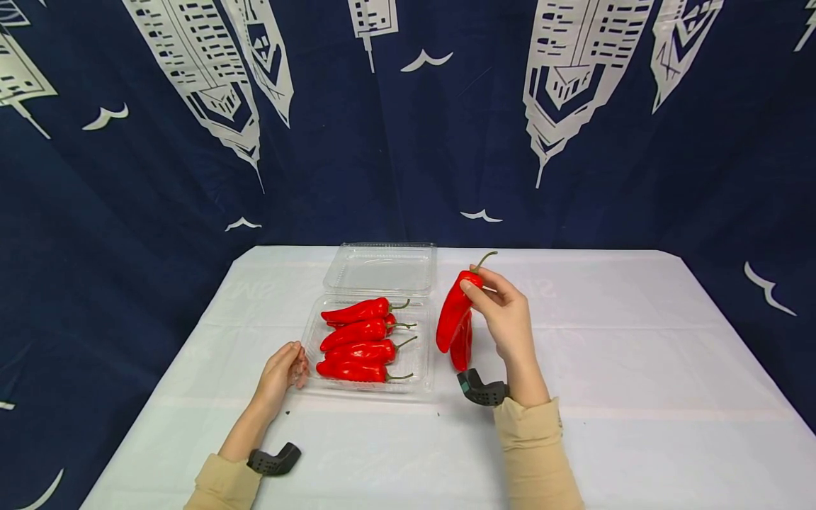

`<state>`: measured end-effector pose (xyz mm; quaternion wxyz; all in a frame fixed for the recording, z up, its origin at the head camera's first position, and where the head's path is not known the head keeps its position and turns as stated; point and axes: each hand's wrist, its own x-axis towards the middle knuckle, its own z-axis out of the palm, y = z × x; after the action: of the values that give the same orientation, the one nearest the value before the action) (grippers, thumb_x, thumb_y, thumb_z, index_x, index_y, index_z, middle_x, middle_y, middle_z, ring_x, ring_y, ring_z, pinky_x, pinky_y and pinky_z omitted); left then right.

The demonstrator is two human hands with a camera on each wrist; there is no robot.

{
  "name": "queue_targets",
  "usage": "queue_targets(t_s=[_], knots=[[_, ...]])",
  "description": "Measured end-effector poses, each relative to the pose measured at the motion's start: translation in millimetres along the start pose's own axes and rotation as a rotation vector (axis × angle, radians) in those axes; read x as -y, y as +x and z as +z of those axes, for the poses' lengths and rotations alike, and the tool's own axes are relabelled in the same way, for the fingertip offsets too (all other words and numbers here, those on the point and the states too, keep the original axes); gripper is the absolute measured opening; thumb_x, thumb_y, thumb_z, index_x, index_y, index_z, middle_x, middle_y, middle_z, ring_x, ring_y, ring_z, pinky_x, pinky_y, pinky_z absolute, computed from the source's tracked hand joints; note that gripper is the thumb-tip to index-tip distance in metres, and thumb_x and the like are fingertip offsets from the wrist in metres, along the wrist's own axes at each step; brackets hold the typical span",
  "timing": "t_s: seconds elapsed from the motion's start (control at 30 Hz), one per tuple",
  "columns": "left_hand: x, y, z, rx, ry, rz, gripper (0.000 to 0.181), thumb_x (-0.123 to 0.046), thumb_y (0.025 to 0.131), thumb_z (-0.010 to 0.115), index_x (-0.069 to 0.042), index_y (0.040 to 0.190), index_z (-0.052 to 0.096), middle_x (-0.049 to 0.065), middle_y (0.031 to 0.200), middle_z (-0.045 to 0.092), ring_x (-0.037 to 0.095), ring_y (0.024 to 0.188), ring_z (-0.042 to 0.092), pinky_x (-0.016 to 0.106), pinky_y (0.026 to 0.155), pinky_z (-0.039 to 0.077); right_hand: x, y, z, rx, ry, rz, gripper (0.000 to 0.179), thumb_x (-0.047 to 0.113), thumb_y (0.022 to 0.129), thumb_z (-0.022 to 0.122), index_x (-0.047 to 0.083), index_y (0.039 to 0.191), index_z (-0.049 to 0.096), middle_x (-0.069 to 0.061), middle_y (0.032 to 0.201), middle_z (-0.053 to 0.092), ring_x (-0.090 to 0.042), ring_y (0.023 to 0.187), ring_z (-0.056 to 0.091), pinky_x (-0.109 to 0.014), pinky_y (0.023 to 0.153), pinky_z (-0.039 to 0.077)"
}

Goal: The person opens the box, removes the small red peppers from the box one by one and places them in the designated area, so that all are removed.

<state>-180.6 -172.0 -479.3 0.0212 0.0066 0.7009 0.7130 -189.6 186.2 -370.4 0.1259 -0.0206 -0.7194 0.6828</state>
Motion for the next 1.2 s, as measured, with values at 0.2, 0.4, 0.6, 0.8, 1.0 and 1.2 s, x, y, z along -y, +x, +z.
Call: queue_targets(t_s=[0.2,0.4,0.6,0.8,1.0,1.2], knots=[[-13.7,-6.3,2.9,0.025,0.017,0.004,0.027,-0.012,0.104,0.03,0.001,0.083,0.043,0.005,0.064,0.042,0.012,0.048,0.041,0.02,0.046,0.035,-4,4.0,-6,-0.018,-0.083,0.054,0.053,0.034,0.09,0.064,0.005,0.132,0.051,-0.007,0.12,0.051,-0.012,0.096,0.056,-0.024,0.079,0.05],[-23.9,-11.8,6.4,0.034,0.019,0.023,0.027,-0.011,0.104,0.03,0.001,0.083,0.042,0.005,0.064,0.042,0.011,0.048,0.04,0.02,0.046,0.035,-13,9.6,-12,-0.043,-0.097,0.112,0.055,0.037,0.09,0.063,0.008,0.135,0.05,-0.009,0.124,0.049,-0.016,0.102,0.053,-0.023,0.081,0.049],[-23.5,-10.8,6.5,0.031,-0.001,0.016,0.026,-0.01,0.103,0.031,0.001,0.082,0.042,0.006,0.064,0.042,0.011,0.048,0.04,0.02,0.045,0.034,-36,21.1,-21,-0.069,-0.106,0.157,0.058,0.043,0.087,0.064,0.013,0.135,0.049,-0.01,0.129,0.049,-0.017,0.106,0.051,-0.02,0.081,0.049],[-23.7,-10.6,6.5,0.033,0.002,0.015,0.027,-0.011,0.104,0.031,0.001,0.082,0.042,0.006,0.063,0.04,0.011,0.048,0.04,0.02,0.046,0.033,-49,25.5,-25,-0.096,-0.09,0.17,0.055,0.043,0.082,0.07,0.011,0.125,0.055,-0.012,0.124,0.054,-0.019,0.103,0.054,-0.027,0.085,0.05],[-23.5,-11.4,6.5,0.033,0.014,0.013,0.027,-0.012,0.104,0.03,0.001,0.082,0.042,0.006,0.063,0.04,0.011,0.049,0.04,0.02,0.046,0.034,-90,43.1,-34,-0.123,-0.17,0.207,0.058,0.055,0.076,0.071,0.022,0.123,0.058,-0.002,0.12,0.057,-0.014,0.102,0.053,-0.021,0.079,0.048],[-23.9,-11.6,6.3,0.029,0.011,0.009,0.027,-0.012,0.104,0.03,0.001,0.082,0.042,0.006,0.063,0.041,0.011,0.049,0.04,0.02,0.046,0.034,-70,29.8,-26,-0.103,-0.174,0.235,0.062,0.05,0.079,0.07,0.012,0.126,0.057,-0.008,0.116,0.059,-0.016,0.099,0.054,-0.028,0.081,0.047]])
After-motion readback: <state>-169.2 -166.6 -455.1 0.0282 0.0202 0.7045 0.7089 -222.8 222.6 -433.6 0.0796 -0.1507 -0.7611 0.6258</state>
